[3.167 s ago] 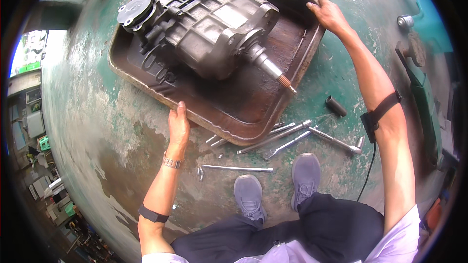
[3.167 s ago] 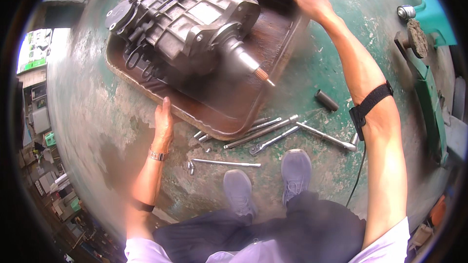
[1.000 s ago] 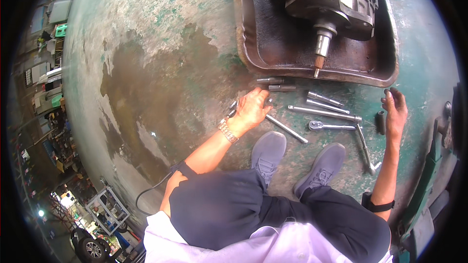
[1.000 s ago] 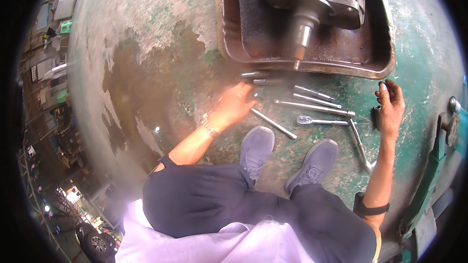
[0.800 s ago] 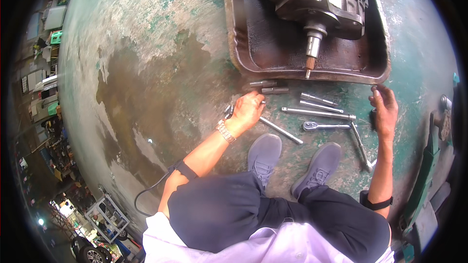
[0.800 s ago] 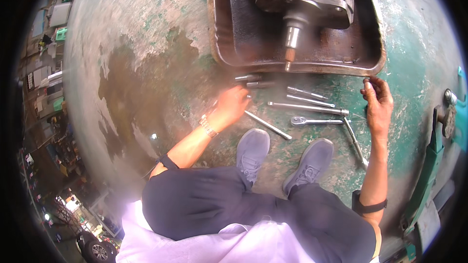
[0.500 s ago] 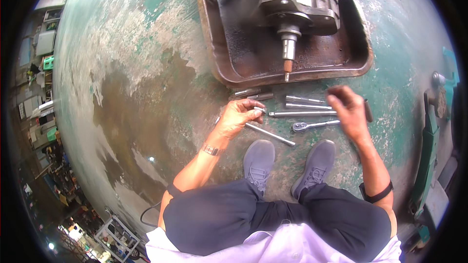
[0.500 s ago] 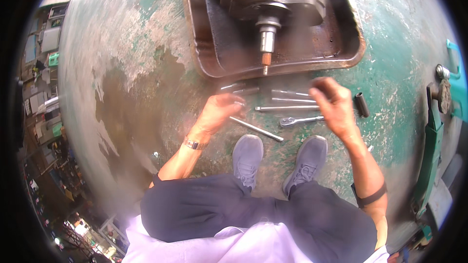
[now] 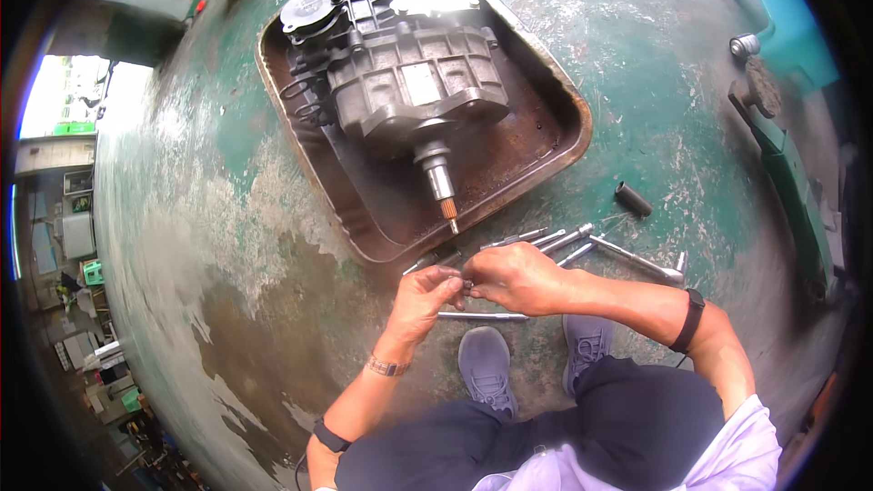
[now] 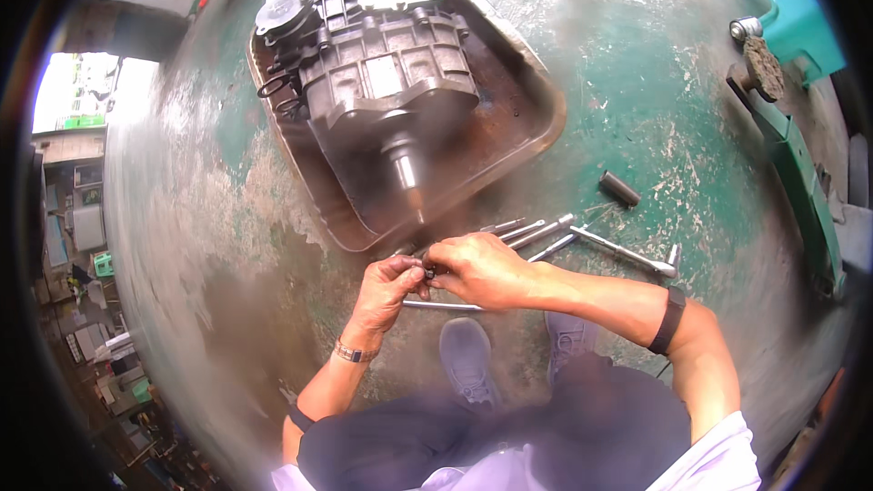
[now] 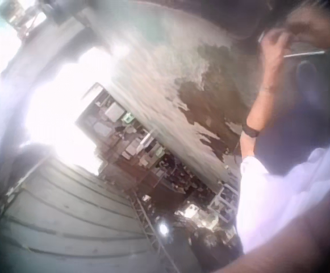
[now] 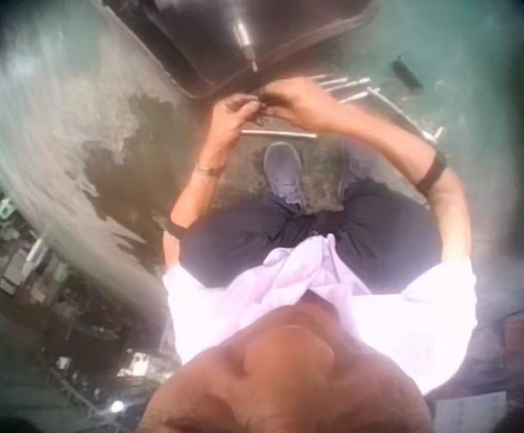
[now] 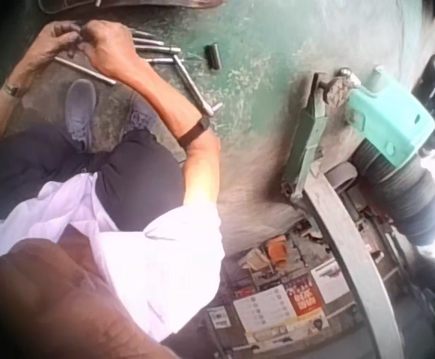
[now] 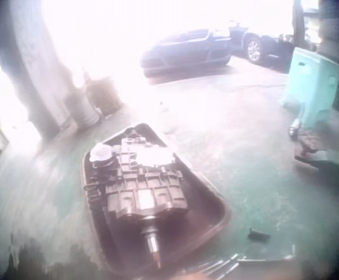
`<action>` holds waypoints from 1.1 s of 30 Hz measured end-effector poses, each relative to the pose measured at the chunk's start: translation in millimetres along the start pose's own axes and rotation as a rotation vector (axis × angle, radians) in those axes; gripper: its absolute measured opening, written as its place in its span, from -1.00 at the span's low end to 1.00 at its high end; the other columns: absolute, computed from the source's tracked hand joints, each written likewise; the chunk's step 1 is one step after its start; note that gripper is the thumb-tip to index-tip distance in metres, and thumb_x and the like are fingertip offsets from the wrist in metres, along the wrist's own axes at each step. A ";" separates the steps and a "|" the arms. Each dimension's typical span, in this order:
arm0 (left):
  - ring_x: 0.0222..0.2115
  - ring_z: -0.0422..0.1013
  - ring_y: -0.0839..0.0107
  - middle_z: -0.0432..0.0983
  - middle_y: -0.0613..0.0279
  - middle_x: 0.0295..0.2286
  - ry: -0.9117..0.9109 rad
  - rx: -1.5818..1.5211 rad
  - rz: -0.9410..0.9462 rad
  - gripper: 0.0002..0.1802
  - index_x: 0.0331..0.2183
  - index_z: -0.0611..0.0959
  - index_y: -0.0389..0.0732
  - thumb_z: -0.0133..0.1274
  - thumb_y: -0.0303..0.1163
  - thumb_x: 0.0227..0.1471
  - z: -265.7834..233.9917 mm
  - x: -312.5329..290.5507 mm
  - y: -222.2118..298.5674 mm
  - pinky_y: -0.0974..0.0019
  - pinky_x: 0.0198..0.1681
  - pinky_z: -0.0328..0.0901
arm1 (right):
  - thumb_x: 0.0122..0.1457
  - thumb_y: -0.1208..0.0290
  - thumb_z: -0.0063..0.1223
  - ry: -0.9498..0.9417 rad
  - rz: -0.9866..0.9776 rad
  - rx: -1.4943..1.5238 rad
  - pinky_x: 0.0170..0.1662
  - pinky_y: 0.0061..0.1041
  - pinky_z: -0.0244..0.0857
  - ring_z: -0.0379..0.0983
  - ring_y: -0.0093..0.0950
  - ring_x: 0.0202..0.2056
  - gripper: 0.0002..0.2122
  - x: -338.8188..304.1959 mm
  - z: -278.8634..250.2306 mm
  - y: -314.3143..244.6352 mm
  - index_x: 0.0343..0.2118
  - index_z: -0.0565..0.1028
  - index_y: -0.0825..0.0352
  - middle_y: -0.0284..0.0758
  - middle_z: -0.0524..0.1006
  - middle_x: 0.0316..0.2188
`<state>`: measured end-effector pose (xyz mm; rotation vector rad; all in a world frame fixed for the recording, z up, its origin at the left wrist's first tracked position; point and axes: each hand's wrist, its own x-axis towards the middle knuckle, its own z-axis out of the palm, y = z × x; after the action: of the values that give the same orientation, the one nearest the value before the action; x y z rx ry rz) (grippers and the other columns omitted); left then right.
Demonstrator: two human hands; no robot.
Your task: The person manipulates a transmission assembly on a metal tray, rotating the output shaft by hand and adjusting components. The person uses a socket wrench to tighten a bolt on the shaft and continues to rotate and inspect the assembly.
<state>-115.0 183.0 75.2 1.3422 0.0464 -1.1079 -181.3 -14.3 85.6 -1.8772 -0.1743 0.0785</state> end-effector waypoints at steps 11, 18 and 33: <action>-0.61 0.29 0.67 0.46 0.33 -0.54 -0.025 0.371 -0.021 -0.72 -0.34 0.55 -0.33 0.11 -0.28 0.02 37.7 51.1 99.5 0.57 -0.56 0.23 | -0.05 0.54 0.14 0.318 -0.053 -0.120 -0.44 -0.41 0.35 0.50 -0.28 -0.50 -0.89 29.9 -45.7 5.3 -0.45 0.46 0.41 -0.17 0.51 -0.56; -0.60 0.33 0.61 0.46 0.23 -0.51 0.083 0.367 0.158 -0.77 -0.24 0.48 -0.38 0.00 -0.45 0.06 36.6 77.9 106.2 0.54 -0.54 0.29 | -0.07 0.49 0.15 0.526 0.135 -0.219 -0.40 -0.46 0.34 0.49 -0.40 -0.50 -0.83 48.6 -84.1 37.0 -0.44 0.48 0.47 -0.14 0.52 -0.56; -0.54 0.40 0.54 0.50 0.20 -0.46 0.165 0.346 0.203 -0.69 -0.23 0.50 -0.32 0.09 -0.32 0.01 12.4 90.6 91.3 0.49 -0.45 0.32 | -0.08 0.39 0.16 0.519 0.263 -0.138 -0.31 -0.41 0.33 0.50 -0.31 -0.42 -0.76 85.2 -53.4 61.6 -0.40 0.50 0.48 -0.09 0.53 -0.49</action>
<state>-14.7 103.3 92.2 1.7053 -0.1649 -0.8565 -84.7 -69.4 46.4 -1.9844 0.4333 -0.2465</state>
